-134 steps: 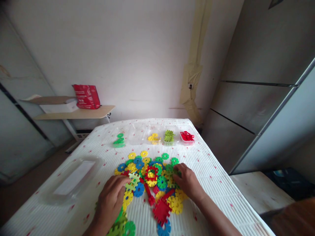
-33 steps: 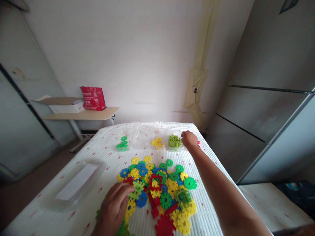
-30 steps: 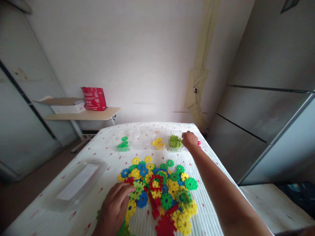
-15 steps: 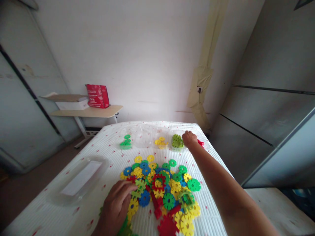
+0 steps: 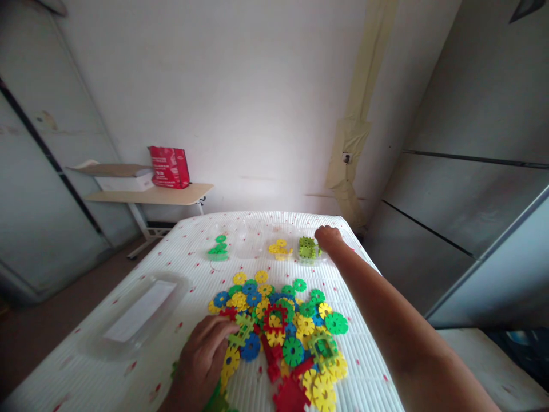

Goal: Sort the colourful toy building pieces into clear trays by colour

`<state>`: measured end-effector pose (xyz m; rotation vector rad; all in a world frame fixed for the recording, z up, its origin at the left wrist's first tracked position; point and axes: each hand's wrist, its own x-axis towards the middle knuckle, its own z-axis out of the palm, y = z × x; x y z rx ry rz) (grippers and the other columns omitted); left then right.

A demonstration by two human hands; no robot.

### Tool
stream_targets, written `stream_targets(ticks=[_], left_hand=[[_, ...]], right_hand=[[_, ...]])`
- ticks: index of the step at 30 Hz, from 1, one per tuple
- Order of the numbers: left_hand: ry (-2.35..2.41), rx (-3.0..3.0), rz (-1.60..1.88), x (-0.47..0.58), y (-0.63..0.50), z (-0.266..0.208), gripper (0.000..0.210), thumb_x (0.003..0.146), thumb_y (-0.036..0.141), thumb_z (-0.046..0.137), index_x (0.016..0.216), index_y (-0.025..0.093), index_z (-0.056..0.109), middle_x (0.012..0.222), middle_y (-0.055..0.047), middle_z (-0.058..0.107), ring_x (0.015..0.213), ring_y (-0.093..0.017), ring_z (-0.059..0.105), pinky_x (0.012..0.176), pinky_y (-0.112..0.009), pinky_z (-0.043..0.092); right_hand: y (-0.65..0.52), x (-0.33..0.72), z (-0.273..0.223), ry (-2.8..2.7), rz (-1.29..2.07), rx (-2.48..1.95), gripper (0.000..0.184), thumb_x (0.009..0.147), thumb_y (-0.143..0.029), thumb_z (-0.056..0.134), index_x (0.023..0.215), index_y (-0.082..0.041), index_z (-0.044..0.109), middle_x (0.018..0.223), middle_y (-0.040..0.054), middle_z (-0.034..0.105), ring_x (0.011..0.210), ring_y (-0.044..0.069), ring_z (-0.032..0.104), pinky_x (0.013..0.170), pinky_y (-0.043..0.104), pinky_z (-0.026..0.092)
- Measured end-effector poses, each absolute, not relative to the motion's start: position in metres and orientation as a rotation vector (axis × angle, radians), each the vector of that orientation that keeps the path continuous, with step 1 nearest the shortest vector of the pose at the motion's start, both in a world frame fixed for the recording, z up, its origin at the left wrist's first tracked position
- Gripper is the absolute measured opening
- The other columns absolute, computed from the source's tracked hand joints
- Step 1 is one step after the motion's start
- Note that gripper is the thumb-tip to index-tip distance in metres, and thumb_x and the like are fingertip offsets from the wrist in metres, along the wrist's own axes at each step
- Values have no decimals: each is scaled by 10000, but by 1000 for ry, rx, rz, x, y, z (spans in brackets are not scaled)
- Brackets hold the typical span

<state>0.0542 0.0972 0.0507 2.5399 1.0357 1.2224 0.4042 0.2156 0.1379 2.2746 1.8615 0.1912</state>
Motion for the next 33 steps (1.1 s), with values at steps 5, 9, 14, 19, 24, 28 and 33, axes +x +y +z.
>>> stream_targets(ticks=[5, 9, 14, 19, 24, 28, 33], left_hand=[[1058, 2528, 1238, 54, 96, 54, 249, 801, 93, 385, 836, 197, 609, 796, -47, 608, 789, -175, 567, 701, -285, 465], [1061, 2526, 1233, 54, 96, 54, 252, 801, 94, 383, 849, 195, 608, 814, -47, 609, 801, -173, 565, 712, -284, 465], [1069, 2521, 1175, 53, 98, 53, 256, 795, 84, 380, 856, 194, 604, 825, -48, 603, 812, -175, 561, 720, -289, 459], [1045, 2521, 1172, 53, 97, 51, 259, 803, 80, 373, 864, 194, 598, 831, -53, 600, 825, -179, 557, 734, -296, 455], [1055, 2521, 1159, 52, 96, 50, 258, 810, 81, 367, 858, 192, 595, 823, -53, 598, 815, -179, 555, 725, -300, 452], [1049, 2525, 1159, 52, 96, 51, 257, 813, 87, 367, 862, 193, 596, 826, -52, 597, 815, -176, 554, 724, -295, 454], [1062, 2519, 1190, 53, 96, 53, 260, 810, 94, 364, 848, 191, 602, 817, -52, 596, 807, -173, 558, 719, -289, 457]], right_hand=[[224, 401, 142, 1806, 205, 2218, 252, 774, -109, 533, 998, -114, 650, 1035, 201, 627, 1021, 291, 571, 819, 433, 446], [228, 400, 142, 1781, 197, 2177, 251, 766, -98, 538, 987, -115, 656, 1022, 193, 641, 987, 290, 595, 780, 425, 470], [226, 400, 143, 1765, 224, 2142, 257, 783, -101, 510, 995, -109, 654, 1020, 199, 640, 960, 283, 609, 742, 395, 491], [219, 399, 143, 1798, 292, 2082, 266, 791, -99, 487, 997, -126, 654, 1010, 186, 636, 990, 283, 588, 755, 405, 483], [216, 402, 137, 1820, 339, 2029, 266, 749, -69, 527, 971, -129, 661, 1029, 177, 612, 1010, 289, 562, 743, 400, 485], [218, 405, 131, 1819, 359, 2007, 291, 711, -74, 578, 987, -128, 653, 1026, 175, 603, 1001, 286, 555, 724, 380, 484], [217, 403, 128, 1832, 408, 1976, 273, 720, -79, 572, 975, -137, 651, 1003, 162, 610, 992, 271, 549, 749, 373, 453]])
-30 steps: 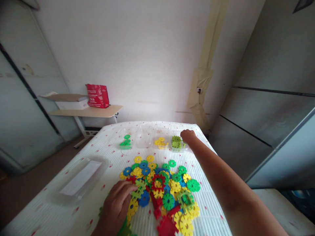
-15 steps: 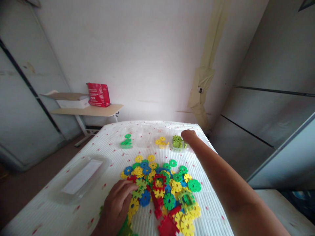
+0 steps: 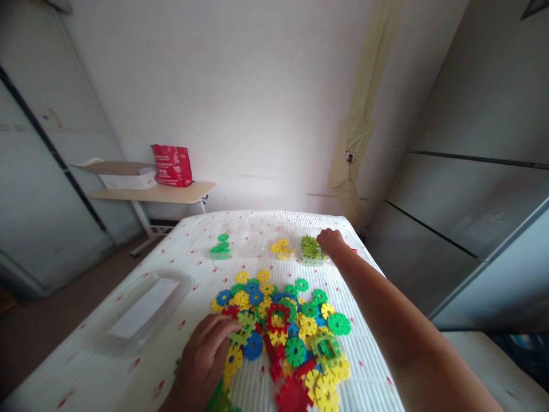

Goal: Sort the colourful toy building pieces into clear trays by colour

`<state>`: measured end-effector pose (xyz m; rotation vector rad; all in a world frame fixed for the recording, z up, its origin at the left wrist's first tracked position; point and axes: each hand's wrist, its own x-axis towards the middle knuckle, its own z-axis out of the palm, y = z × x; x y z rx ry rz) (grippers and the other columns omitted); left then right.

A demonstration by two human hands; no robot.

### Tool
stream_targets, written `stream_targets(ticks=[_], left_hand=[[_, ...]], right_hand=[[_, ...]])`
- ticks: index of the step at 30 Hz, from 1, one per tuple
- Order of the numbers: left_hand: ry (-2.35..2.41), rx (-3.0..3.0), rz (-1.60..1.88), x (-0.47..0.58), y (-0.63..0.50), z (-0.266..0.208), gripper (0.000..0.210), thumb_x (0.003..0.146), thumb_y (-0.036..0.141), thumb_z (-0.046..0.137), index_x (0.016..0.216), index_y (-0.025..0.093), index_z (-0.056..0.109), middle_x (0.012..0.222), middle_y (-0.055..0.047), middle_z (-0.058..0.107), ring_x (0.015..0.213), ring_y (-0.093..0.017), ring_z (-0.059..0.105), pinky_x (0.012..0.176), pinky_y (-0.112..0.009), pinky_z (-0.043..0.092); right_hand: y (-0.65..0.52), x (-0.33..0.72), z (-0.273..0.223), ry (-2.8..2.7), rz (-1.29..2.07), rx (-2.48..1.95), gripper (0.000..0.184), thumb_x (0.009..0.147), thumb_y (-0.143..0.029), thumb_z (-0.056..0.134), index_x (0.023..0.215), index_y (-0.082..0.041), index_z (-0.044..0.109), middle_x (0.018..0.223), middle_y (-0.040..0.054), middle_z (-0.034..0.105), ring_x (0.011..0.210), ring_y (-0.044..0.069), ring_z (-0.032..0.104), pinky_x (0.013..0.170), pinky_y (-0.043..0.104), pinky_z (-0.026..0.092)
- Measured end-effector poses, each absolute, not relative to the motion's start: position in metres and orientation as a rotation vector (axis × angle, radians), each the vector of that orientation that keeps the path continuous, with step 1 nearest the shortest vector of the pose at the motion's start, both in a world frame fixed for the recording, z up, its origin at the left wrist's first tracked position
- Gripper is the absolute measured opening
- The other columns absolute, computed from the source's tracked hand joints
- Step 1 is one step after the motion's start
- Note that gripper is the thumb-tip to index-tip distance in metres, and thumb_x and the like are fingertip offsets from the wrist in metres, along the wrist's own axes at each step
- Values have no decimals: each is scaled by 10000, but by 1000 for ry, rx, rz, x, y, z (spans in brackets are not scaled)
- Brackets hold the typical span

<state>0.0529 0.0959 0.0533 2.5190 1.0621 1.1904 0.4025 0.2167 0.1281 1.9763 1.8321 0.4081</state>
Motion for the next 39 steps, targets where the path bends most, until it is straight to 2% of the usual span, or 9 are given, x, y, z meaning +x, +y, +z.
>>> stream_targets(ticks=[5, 12, 21, 25, 28, 31, 33, 35, 39], left_hand=[[1069, 2518, 1195, 53, 96, 55, 265, 805, 84, 363, 844, 185, 605, 814, -54, 598, 812, -171, 559, 724, -290, 459], [1064, 2525, 1170, 52, 95, 56, 261, 807, 93, 370, 860, 187, 607, 825, -57, 599, 820, -173, 560, 729, -292, 464], [1053, 2511, 1176, 52, 97, 54, 255, 813, 93, 363, 859, 186, 596, 823, -58, 593, 818, -176, 554, 722, -301, 460], [1013, 2504, 1226, 53, 96, 55, 260, 816, 92, 360, 872, 184, 597, 827, -61, 598, 821, -173, 556, 726, -296, 460], [1017, 2506, 1226, 54, 94, 58, 263, 814, 87, 365, 861, 189, 602, 820, -57, 606, 816, -173, 560, 731, -297, 458], [1025, 2489, 1231, 55, 93, 59, 266, 809, 77, 373, 859, 192, 607, 812, -50, 609, 811, -170, 562, 729, -292, 457], [1015, 2485, 1238, 56, 93, 59, 268, 805, 70, 376, 861, 190, 609, 806, -47, 609, 805, -167, 562, 727, -288, 456], [1006, 2485, 1236, 57, 92, 58, 266, 806, 70, 377, 861, 185, 611, 803, -47, 608, 800, -165, 560, 721, -287, 456], [1001, 2495, 1212, 59, 91, 57, 272, 813, 85, 373, 879, 182, 618, 810, -51, 610, 799, -167, 561, 709, -288, 462]], right_hand=[[213, 399, 130, 1859, 443, 1948, 230, 731, -103, 571, 945, -134, 649, 1011, 158, 606, 1007, 272, 531, 785, 394, 408], [217, 395, 139, 1848, 369, 1937, 269, 654, -157, 662, 923, -154, 655, 993, 135, 626, 990, 268, 529, 790, 408, 387], [208, 387, 150, 1877, 434, 2078, 269, 757, -51, 464, 920, -130, 663, 1012, 171, 619, 1017, 270, 517, 818, 411, 365], [189, 379, 166, 1946, 379, 2140, 267, 748, -94, 470, 938, -144, 651, 1018, 140, 626, 961, 237, 550, 762, 323, 407], [153, 365, 171, 2169, 149, 2136, 229, 758, -145, 479, 913, -189, 641, 917, 44, 657, 811, 143, 585, 688, 217, 421], [100, 346, 164, 2639, -603, 2004, 151, 785, -237, 494, 837, -177, 622, 774, 9, 635, 706, 124, 569, 606, 201, 427], [65, 333, 155, 2679, -968, 1898, 133, 781, -246, 503, 806, -174, 612, 707, -6, 609, 629, 108, 540, 538, 190, 405], [39, 324, 145, 2683, -1026, 1888, 113, 761, -182, 499, 775, -179, 611, 688, -11, 594, 608, 97, 518, 524, 186, 382], [15, 328, 129, 2643, -778, 2046, 179, 703, -88, 486, 770, -198, 610, 736, -5, 598, 637, 99, 524, 570, 197, 393]])
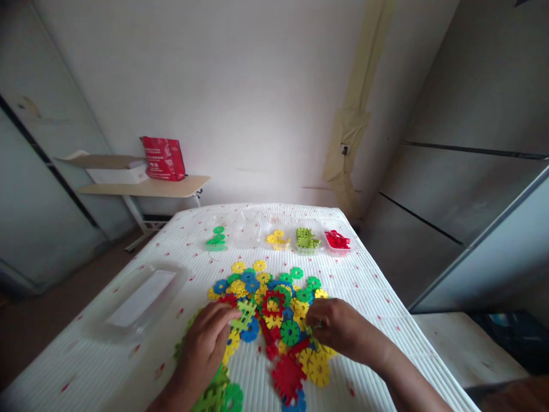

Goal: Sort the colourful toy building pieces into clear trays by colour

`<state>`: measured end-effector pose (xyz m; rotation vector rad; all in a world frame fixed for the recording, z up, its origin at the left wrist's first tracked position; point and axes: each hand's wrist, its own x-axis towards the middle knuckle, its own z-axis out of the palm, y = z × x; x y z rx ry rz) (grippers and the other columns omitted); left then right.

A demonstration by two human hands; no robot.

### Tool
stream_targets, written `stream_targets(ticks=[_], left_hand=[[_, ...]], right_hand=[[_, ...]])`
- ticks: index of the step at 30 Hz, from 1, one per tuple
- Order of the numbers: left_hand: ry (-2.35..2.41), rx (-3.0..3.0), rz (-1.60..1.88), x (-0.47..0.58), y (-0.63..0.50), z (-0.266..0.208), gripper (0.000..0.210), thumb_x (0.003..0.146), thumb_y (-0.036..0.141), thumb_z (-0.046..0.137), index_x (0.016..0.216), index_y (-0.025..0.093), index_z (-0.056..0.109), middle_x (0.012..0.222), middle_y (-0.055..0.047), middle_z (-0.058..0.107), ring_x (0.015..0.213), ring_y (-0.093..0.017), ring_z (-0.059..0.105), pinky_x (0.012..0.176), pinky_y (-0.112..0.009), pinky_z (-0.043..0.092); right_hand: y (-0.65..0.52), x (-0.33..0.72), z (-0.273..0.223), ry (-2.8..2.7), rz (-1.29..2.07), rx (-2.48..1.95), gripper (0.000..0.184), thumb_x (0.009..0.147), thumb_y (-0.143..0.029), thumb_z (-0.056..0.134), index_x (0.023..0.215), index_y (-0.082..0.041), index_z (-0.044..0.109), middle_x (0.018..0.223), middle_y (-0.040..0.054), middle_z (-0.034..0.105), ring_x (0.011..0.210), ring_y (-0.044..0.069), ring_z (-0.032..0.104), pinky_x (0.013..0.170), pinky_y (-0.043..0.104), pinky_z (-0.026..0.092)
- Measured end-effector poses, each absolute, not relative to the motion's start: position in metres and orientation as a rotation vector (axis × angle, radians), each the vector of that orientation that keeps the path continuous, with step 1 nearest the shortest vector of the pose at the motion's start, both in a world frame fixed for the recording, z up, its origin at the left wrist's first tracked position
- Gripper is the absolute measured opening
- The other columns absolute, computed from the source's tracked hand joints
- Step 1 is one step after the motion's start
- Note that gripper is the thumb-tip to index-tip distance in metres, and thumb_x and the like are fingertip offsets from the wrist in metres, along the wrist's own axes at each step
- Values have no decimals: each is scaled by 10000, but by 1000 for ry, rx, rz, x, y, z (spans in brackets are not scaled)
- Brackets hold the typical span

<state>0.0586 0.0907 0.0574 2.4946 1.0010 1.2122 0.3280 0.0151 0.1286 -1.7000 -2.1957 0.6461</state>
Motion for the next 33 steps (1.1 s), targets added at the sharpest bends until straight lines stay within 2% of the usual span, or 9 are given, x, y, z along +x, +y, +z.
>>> stream_targets(ticks=[6, 12, 15, 19, 25, 28, 33], left_hand=[[1006, 2517, 1242, 60, 90, 56, 267, 813, 100, 396, 896, 199, 629, 822, -46, 637, 797, -160, 581, 715, -282, 480], [1026, 2474, 1270, 63, 91, 55, 191, 797, 145, 465, 856, 204, 637, 794, -40, 659, 774, -157, 606, 720, -282, 502], [1046, 2377, 1286, 62, 93, 54, 173, 777, 145, 488, 832, 204, 641, 795, -38, 667, 770, -155, 620, 710, -270, 511], [1074, 2160, 1248, 62, 92, 53, 155, 759, 167, 502, 819, 196, 642, 782, -30, 670, 712, -142, 626, 664, -240, 510], [1051, 1664, 1158, 64, 89, 60, 41, 730, 217, 536, 716, 177, 536, 608, 31, 545, 544, -109, 555, 529, -203, 461], [988, 1432, 1118, 64, 90, 63, 115, 719, 257, 557, 696, 182, 473, 599, 51, 497, 497, -97, 538, 493, -203, 453], [947, 1253, 1091, 61, 92, 61, 227, 699, 331, 598, 836, 173, 511, 742, 11, 562, 602, -131, 593, 568, -256, 508]], right_hand=[[2, 344, 108, -2164, 510, -1870, 425, 656, -132, 557, 1060, -263, 549, 1022, 20, 582, 727, 121, 576, 622, 217, 454], [1, 343, 84, -2191, 415, -1915, 451, 661, -154, 567, 1098, -261, 555, 1059, 47, 576, 837, 169, 597, 727, 262, 474], [3, 346, 89, -2154, 437, -1917, 474, 653, -186, 587, 1120, -257, 538, 1051, 49, 567, 819, 168, 593, 720, 266, 474], [11, 333, 106, -2136, 458, -1824, 397, 669, -254, 610, 1061, -233, 551, 990, 49, 564, 782, 166, 579, 679, 270, 470], [36, 271, 108, -2176, 270, -1527, 527, 675, -221, 601, 1182, -193, 463, 1184, 107, 516, 1043, 234, 512, 860, 352, 432], [49, 243, 102, -2177, 213, -1548, 504, 683, -225, 601, 1167, -175, 471, 1145, 115, 550, 1047, 244, 511, 879, 371, 422], [59, 225, 94, -2148, 152, -1598, 477, 687, -250, 616, 1143, -180, 494, 1101, 109, 578, 1004, 246, 530, 851, 383, 436]])
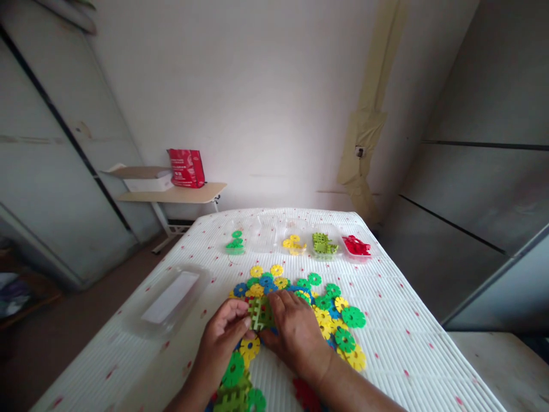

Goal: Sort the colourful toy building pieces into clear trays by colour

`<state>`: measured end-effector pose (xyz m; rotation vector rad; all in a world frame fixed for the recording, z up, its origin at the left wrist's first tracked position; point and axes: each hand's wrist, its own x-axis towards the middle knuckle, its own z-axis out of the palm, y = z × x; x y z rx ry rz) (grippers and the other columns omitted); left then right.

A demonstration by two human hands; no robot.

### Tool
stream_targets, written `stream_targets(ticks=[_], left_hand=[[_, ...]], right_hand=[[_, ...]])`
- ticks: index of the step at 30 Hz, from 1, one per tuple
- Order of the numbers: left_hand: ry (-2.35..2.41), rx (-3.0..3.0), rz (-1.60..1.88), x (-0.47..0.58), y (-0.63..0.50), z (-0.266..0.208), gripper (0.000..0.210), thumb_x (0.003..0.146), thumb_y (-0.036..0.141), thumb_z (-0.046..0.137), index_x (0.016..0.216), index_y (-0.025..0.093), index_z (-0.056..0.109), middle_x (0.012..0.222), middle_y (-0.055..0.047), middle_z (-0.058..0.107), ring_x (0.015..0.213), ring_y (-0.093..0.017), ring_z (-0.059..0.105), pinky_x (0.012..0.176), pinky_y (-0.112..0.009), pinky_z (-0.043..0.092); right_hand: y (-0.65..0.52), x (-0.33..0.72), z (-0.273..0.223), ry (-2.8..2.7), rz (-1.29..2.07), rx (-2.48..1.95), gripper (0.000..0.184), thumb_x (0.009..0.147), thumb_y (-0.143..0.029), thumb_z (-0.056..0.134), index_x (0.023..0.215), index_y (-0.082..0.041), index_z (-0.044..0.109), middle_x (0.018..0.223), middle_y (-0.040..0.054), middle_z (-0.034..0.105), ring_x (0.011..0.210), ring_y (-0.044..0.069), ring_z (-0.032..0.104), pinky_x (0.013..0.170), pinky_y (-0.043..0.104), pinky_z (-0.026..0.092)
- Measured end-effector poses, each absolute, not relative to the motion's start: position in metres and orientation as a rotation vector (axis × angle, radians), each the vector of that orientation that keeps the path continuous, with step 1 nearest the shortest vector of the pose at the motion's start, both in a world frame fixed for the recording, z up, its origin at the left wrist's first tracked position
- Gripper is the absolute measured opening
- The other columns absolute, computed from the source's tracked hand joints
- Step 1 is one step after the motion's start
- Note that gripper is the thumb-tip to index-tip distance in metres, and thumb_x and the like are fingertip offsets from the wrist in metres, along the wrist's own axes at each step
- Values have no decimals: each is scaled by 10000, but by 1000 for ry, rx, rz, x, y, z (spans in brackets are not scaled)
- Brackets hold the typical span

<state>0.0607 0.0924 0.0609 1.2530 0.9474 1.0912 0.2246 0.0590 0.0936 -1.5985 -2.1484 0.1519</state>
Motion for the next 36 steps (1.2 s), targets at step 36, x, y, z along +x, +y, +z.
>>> stream_targets(ticks=[36], left_hand=[[998, 1438, 1150, 59, 93, 57, 265, 746, 372, 559, 903, 162, 593, 761, -45, 666, 649, -182, 657, 643, -292, 535]], right_hand=[[151, 358, 134, -1914, -236, -1891, 394, 699, -320, 573, 1065, -176, 573, 1007, 97, 628, 907, 219, 568, 765, 301, 426]])
